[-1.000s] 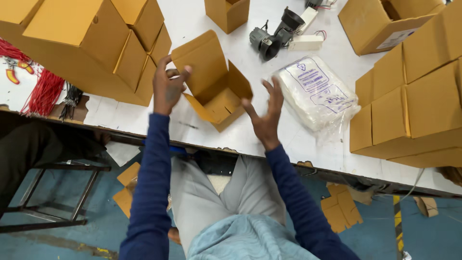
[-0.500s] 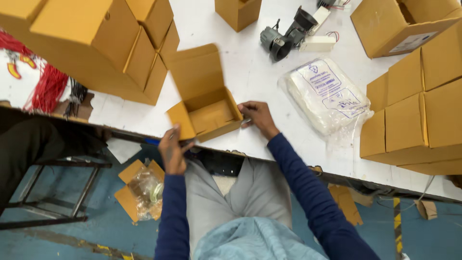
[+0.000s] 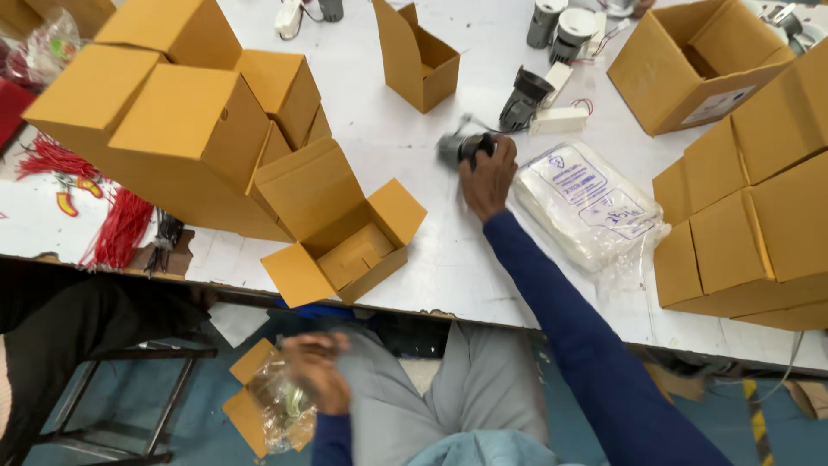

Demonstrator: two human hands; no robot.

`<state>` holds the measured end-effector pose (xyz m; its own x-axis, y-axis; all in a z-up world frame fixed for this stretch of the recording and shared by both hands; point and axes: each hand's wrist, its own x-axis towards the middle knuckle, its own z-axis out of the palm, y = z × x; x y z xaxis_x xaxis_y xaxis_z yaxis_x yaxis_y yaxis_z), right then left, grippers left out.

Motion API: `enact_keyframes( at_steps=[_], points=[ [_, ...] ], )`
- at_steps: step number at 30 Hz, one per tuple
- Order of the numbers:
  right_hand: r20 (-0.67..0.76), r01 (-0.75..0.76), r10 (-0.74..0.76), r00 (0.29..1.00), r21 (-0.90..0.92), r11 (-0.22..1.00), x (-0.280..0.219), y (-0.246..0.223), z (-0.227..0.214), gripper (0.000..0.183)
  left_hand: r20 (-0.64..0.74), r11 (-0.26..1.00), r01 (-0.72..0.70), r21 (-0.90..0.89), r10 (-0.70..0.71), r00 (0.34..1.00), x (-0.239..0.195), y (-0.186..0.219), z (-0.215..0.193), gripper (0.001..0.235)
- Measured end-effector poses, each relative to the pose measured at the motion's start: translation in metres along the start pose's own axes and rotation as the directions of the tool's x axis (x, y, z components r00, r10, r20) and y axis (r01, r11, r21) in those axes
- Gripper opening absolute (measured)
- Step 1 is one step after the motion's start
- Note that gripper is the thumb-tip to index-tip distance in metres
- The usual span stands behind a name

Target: The person sits on the floor and repeatedly packs small cylindrical devices and white power adapters into cardboard boxes. They place the items inside, close the flaps, and move the finished boxes to a stack on the table.

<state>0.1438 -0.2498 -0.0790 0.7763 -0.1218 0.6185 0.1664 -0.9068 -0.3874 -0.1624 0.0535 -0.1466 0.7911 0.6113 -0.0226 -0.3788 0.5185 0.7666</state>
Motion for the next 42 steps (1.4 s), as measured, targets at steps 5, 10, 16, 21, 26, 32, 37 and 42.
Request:
enact_keyframes(
  at_steps=[5, 10, 16, 21, 26, 32, 37, 42],
  points=[
    [0.183, -0.010, -0.037, 0.982, 0.251, 0.968, -0.082, -0.051, -0.095, 0.032, 0.236, 0.862, 0.302, 0.407, -0.418, 0.877, -0.059, -0.032, 0.052, 0.043],
    [0.422, -0.122, 0.074, 0.904, 0.088, 0.989, -0.124, -0.065, -0.181, 0.027, 0.799, 0.573, -0.668, 0.474, 0.039, 0.600, -0.055, -0.032, 0.131, 0.085],
    [0.179, 0.243, -0.358, 0.917, 0.462, 0.853, -0.154, -0.042, -0.215, 0.036, 0.651, 0.822, -0.208, 0.530, -0.237, 0.721, -0.042, -0.059, 0.187, 0.079],
    [-0.016, -0.381, 0.394, 0.919, -0.301, 0.874, -0.131, 0.109, -0.246, 0.016, 0.722, 0.829, -0.297, 0.473, -0.173, 0.670, -0.029, -0.062, 0.185, 0.081],
    [0.233, -0.505, 0.452, 0.861, 0.504, 0.701, -0.135, 0.205, -0.214, 0.007, 0.698, 0.749, -0.321, 0.579, -0.252, 0.670, -0.030, -0.071, 0.178, 0.068],
    [-0.075, -0.325, 0.317, 0.945, -0.142, 0.935, -0.124, 0.240, -0.140, 0.010, 0.682, 0.744, -0.317, 0.588, -0.246, 0.688, -0.032, -0.074, 0.176, 0.061],
    [-0.132, -0.297, 0.286, 0.949, -0.073, 0.952, -0.114, 0.242, -0.129, 0.008, 0.661, 0.746, -0.269, 0.609, -0.290, 0.692, -0.034, -0.070, 0.178, 0.060],
    [-0.146, -0.235, 0.316, 0.938, 0.403, 0.885, -0.142, 0.214, -0.167, 0.013, 0.674, 0.741, -0.301, 0.601, -0.267, 0.688, -0.033, -0.064, 0.182, 0.075]
  ],
)
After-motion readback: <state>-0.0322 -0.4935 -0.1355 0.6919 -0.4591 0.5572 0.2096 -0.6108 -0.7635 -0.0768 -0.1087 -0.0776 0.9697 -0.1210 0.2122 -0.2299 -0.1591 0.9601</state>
